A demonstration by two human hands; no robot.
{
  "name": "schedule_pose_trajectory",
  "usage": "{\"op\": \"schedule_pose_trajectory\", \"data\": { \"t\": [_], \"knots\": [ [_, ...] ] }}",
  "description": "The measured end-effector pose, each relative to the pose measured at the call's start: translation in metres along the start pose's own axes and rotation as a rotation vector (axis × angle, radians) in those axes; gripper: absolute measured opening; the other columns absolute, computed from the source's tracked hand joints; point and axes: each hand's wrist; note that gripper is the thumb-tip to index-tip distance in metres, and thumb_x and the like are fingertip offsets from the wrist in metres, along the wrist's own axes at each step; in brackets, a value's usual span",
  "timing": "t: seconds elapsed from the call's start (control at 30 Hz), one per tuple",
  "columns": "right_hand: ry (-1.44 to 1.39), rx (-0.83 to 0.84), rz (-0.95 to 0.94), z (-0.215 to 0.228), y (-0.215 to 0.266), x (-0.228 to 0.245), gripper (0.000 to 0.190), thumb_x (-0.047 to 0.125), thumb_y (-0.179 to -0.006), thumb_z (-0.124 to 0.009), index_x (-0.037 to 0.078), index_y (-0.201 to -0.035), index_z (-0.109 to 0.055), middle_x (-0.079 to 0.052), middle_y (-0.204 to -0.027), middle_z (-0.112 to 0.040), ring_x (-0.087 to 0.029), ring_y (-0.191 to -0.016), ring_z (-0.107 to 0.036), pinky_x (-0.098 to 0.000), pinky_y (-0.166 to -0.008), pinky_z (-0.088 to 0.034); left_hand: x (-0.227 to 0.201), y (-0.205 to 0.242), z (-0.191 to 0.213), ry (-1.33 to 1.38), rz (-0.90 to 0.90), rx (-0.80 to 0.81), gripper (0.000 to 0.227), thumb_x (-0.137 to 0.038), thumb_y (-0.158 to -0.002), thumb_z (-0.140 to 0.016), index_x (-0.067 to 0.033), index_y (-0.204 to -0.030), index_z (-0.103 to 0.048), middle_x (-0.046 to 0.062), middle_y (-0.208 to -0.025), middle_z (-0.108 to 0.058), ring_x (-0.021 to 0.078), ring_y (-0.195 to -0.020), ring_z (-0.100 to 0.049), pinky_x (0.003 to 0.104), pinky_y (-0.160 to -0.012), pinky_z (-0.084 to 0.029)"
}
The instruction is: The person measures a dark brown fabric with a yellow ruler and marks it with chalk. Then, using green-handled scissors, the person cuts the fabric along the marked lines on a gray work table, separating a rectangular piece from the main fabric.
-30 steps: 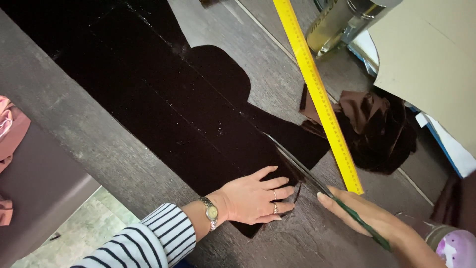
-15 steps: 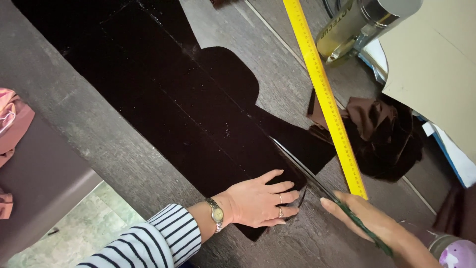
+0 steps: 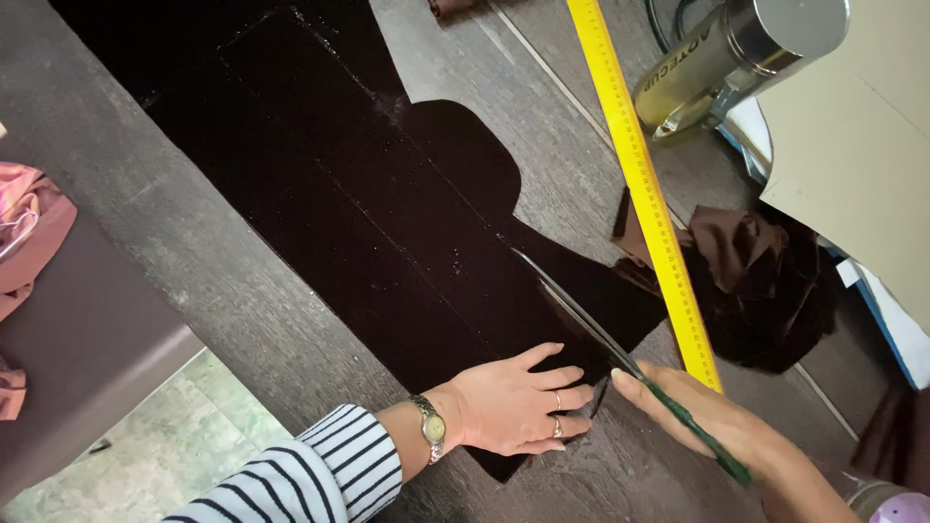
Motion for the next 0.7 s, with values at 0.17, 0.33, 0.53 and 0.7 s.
{"op": "schedule_pose_trajectory", "data": {
  "t": [0.17,0.33,0.53,0.7],
  "knots": [
    [-0.061,0.019,0.013,-0.003,-0.004,-0.002,0.042,0.053,-0.093,-0.037,0.018,-0.088,-0.058,0.006,-0.083,-0.062,-0.005,-0.082,-0.058,-0.0184,-0.082,-0.046,0.000,0.001,-0.002,0.007,0.003,-0.018,0.041,-0.044,-0.096,-0.038,-0.0279,-0.130,-0.056,0.000,-0.135,-0.053,0.0242,-0.130,-0.046,0.051,-0.115,-0.027],
    [-0.090,-0.036,0.106,-0.004,0.004,-0.002,0.050,0.057,-0.097,-0.038,0.016,-0.069,-0.038,0.003,-0.063,-0.039,-0.012,-0.059,-0.043,-0.0261,-0.058,-0.035,0.000,0.001,-0.001,0.010,0.000,-0.015,0.042,-0.045,-0.096,-0.038,-0.0283,-0.130,-0.056,0.000,-0.135,-0.052,0.0242,-0.130,-0.045,0.050,-0.115,-0.027],
    [-0.206,0.182,-0.224,0.014,0.009,0.010,0.052,0.064,-0.090,-0.031,0.015,-0.086,-0.048,0.000,-0.081,-0.043,-0.013,-0.070,-0.043,-0.0238,-0.062,-0.037,0.001,0.001,0.003,0.018,-0.009,-0.051,0.042,-0.045,-0.096,-0.040,-0.0257,-0.129,-0.058,0.001,-0.135,-0.054,0.0248,-0.129,-0.047,0.050,-0.114,-0.030],
    [-0.036,0.023,0.016,0.018,0.007,0.030,0.043,0.055,-0.098,-0.035,0.016,-0.081,-0.043,0.004,-0.075,-0.042,-0.010,-0.072,-0.045,-0.0221,-0.070,-0.040,-0.008,-0.004,0.013,-0.104,-0.036,-0.048,0.041,-0.045,-0.095,-0.042,-0.0246,-0.122,-0.064,-0.003,-0.128,-0.058,0.0210,-0.122,-0.050,0.052,-0.116,-0.030]
  ]
}}
Point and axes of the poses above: each hand's wrist, its own y-axis away from the middle knuckle, its own z-axis out of the back of the hand, x = y × z
